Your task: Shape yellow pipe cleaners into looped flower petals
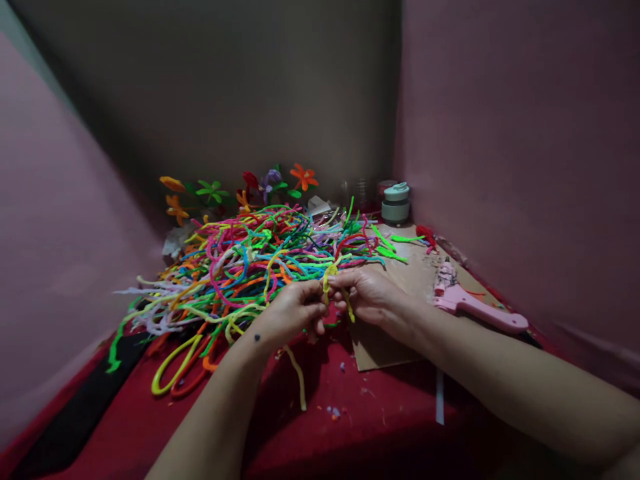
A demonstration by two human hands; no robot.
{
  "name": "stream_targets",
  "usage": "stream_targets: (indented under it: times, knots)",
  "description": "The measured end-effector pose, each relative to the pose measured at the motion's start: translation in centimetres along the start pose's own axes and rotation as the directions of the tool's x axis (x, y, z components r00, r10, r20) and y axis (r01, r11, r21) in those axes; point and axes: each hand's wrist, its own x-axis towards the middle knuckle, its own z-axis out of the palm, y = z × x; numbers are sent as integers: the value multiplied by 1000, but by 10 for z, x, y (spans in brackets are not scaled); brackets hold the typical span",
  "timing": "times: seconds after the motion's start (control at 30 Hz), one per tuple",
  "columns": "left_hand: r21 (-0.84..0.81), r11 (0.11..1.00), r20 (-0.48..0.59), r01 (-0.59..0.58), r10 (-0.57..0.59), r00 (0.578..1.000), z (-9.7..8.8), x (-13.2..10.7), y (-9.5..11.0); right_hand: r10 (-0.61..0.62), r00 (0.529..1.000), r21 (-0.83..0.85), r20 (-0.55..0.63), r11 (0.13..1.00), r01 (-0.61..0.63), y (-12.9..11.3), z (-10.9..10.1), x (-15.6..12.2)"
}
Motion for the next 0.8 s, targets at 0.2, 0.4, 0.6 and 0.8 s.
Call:
stream_targets:
  times: [0.2, 0.4, 0.6, 0.8]
  knots:
    - [-89, 996, 3, -7, 8, 1000, 0, -3, 0, -63, 995, -10, 80, 998, 64, 2, -2, 2]
    - [-325, 944, 31, -54, 68, 997, -3, 0, -6, -156, 985, -13, 69, 987, 158, -3, 0, -2]
    - [-409, 913, 62, 11, 16, 998, -5, 3, -7, -218, 972, -93, 86, 970, 226, -3, -3, 1]
    - [-438, 899, 22, 17, -8, 1000, -4, 4, -9, -256, 961, -176, 107, 946, 272, -3, -1, -2]
